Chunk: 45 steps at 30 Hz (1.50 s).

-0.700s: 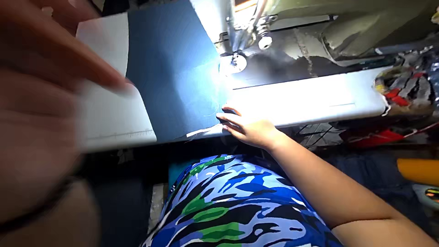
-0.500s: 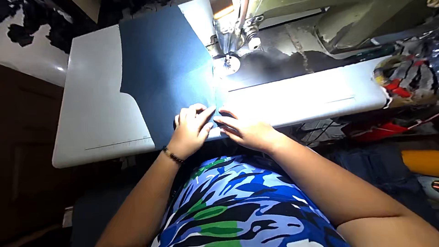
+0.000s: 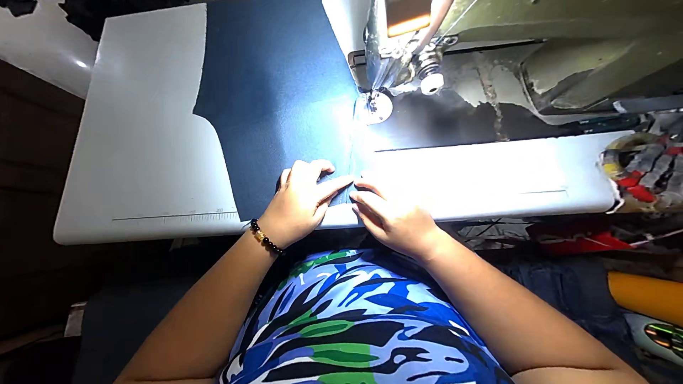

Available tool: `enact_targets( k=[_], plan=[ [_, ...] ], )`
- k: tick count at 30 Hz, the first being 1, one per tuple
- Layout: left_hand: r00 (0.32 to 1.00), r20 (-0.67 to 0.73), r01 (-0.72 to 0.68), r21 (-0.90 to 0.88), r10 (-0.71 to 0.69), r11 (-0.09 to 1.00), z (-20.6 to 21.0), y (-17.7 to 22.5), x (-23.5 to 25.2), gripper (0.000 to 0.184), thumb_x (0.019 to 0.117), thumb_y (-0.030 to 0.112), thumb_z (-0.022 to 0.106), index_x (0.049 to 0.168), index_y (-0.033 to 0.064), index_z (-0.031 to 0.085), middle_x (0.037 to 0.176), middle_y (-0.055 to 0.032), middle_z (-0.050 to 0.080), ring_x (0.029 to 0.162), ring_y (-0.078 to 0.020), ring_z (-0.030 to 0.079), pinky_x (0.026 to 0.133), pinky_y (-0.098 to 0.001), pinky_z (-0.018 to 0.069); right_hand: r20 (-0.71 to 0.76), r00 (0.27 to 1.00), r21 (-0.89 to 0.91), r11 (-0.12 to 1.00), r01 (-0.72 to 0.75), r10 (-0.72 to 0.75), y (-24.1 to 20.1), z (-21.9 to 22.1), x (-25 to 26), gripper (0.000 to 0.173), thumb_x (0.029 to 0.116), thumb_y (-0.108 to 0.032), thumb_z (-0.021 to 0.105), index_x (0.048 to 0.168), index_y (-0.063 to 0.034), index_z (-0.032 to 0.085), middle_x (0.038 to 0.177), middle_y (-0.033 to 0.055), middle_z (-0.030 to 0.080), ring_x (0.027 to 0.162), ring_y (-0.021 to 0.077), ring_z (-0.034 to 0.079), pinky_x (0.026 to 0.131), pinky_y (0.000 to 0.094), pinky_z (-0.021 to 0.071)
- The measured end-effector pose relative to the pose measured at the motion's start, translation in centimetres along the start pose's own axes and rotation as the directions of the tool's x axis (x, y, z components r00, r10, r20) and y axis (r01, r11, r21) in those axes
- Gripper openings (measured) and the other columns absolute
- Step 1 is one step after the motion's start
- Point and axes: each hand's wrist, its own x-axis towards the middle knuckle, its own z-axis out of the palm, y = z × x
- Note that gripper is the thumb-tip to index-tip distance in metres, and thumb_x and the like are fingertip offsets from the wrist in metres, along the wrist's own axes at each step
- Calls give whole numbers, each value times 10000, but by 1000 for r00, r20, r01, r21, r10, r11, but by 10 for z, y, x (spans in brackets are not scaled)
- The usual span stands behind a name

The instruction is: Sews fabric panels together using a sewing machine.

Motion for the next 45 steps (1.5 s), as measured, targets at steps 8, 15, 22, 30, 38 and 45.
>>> enact_targets(
  k=[8, 15, 22, 30, 38, 45],
  plan=[
    [1000, 0, 14, -40, -14, 999, 1, 6, 2, 409, 997, 244, 506, 1361, 279, 690, 1277, -122, 617, 1104, -310, 544, 917, -526, 385, 87, 992, 12, 996, -92, 91, -5, -12, -1, 281, 981, -220, 559, 1104, -86, 774, 1279, 122, 701, 1293, 280, 614, 1056, 438, 506],
    [999, 43, -22, 14, 21, 1000, -4, 3, -3, 537, 900, 76, 518, 1351, 311, 693, 1314, -121, 615, 1107, -337, 556, 911, -554, 397, 1, 999, 10, 999, -41, 41, -4, -6, -8, 287, 900, -90, 559, 1077, -59, 783, 1245, 153, 714, 1259, 313, 637, 1056, 434, 507],
    [997, 44, -59, 69, 56, 996, -9, -7, -9, 506, 910, 121, 503, 1336, 304, 702, 1252, -133, 632, 1082, -352, 557, 914, -582, 370, -42, 999, 28, 1000, -10, 11, -3, -5, -9, 269, 915, -96, 568, 1050, -57, 796, 1192, 151, 735, 1213, 302, 665, 1041, 417, 518],
    [990, -76, -123, -61, 118, 990, -1, -7, -12, 320, 929, 332, 670, 1164, 140, 770, 1176, -89, 681, 1084, -263, 601, 959, -474, 443, -26, 1000, 9, 1000, -7, 7, -2, -4, -9, 289, 911, -114, 564, 1080, -109, 798, 1190, 148, 732, 1211, 316, 660, 1024, 461, 517],
    [962, -204, -204, -83, 183, 976, 8, 3, -11, 143, 906, 126, 660, 902, 42, 775, 969, -103, 720, 939, -225, 655, 828, -332, 529, -28, 999, 18, 1000, 25, -24, 0, -2, -9, 282, 926, -102, 547, 1054, -95, 798, 1228, 110, 733, 1276, 288, 629, 1097, 458, 470],
    [955, -213, -224, -57, 208, 973, 9, 5, -12, 145, 917, 123, 667, 922, 35, 781, 947, -107, 717, 878, -220, 640, 783, -322, 516, -20, 999, 13, 999, 32, -32, 0, -3, -8, 285, 916, -104, 548, 1055, -96, 796, 1225, 114, 733, 1263, 288, 637, 1086, 465, 477]
  ],
)
